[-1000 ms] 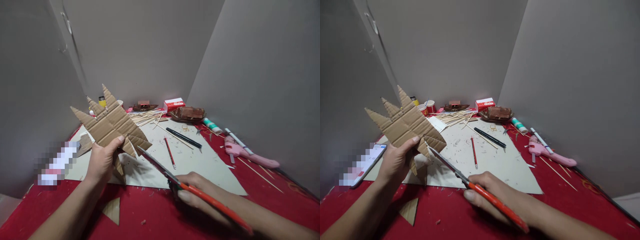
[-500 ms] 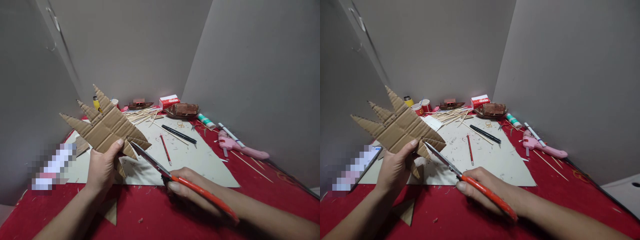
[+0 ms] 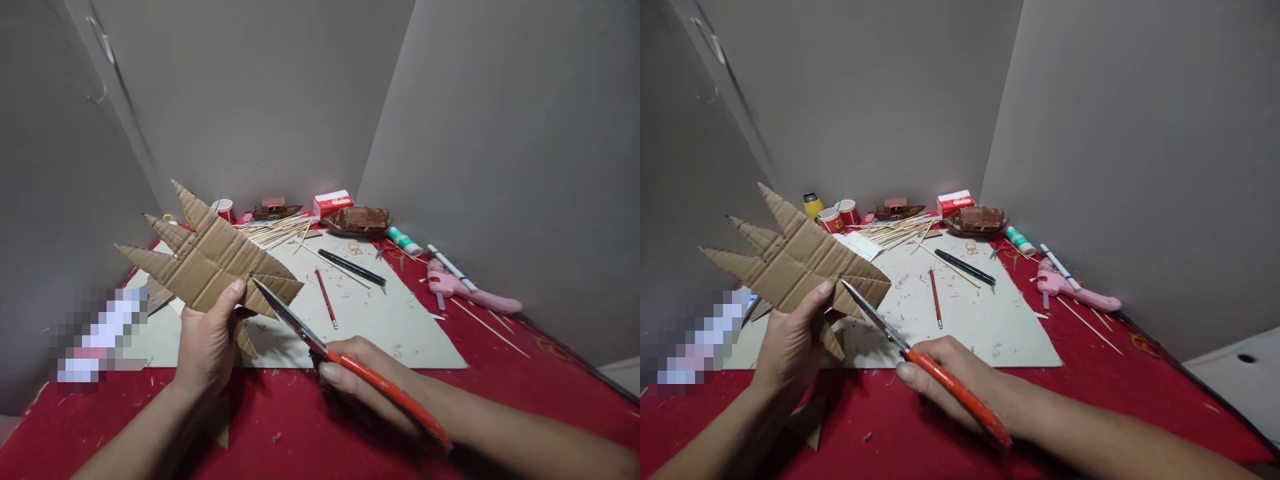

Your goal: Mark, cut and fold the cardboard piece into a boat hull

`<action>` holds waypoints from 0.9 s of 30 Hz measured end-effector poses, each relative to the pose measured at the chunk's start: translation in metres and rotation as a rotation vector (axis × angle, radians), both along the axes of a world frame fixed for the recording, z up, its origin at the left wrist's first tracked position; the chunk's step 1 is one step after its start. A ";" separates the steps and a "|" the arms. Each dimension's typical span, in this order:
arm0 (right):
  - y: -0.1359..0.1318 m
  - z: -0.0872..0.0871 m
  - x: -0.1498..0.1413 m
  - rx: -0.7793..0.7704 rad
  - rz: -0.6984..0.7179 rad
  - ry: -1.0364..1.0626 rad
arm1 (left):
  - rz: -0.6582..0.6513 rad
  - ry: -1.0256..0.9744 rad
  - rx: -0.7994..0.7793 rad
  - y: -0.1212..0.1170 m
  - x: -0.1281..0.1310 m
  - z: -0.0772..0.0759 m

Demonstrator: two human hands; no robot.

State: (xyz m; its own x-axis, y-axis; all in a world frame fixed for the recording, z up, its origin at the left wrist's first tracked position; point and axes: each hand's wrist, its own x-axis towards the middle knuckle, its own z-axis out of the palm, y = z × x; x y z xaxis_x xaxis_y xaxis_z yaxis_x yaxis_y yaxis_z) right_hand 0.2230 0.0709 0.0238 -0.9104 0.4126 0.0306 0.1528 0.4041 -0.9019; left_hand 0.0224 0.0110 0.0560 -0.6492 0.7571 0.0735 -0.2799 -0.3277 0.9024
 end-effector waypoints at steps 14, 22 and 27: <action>-0.006 -0.008 -0.004 -0.036 -0.085 0.012 | -0.059 -0.137 0.004 0.001 0.012 -0.004; -0.007 -0.012 -0.004 -0.055 -0.109 0.008 | -0.085 -0.217 -0.029 -0.001 0.012 -0.002; -0.008 -0.015 -0.005 -0.089 -0.111 0.028 | -0.082 -0.262 -0.021 -0.002 0.012 -0.003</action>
State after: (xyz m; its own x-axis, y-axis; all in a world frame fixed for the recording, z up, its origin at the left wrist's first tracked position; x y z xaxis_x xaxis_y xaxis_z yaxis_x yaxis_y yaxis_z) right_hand 0.2176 0.0630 0.0091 -0.8581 0.5132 0.0139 0.1667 0.3040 -0.9380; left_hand 0.0346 0.0088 0.0533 -0.5804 0.8075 -0.1053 -0.5296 -0.2760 0.8021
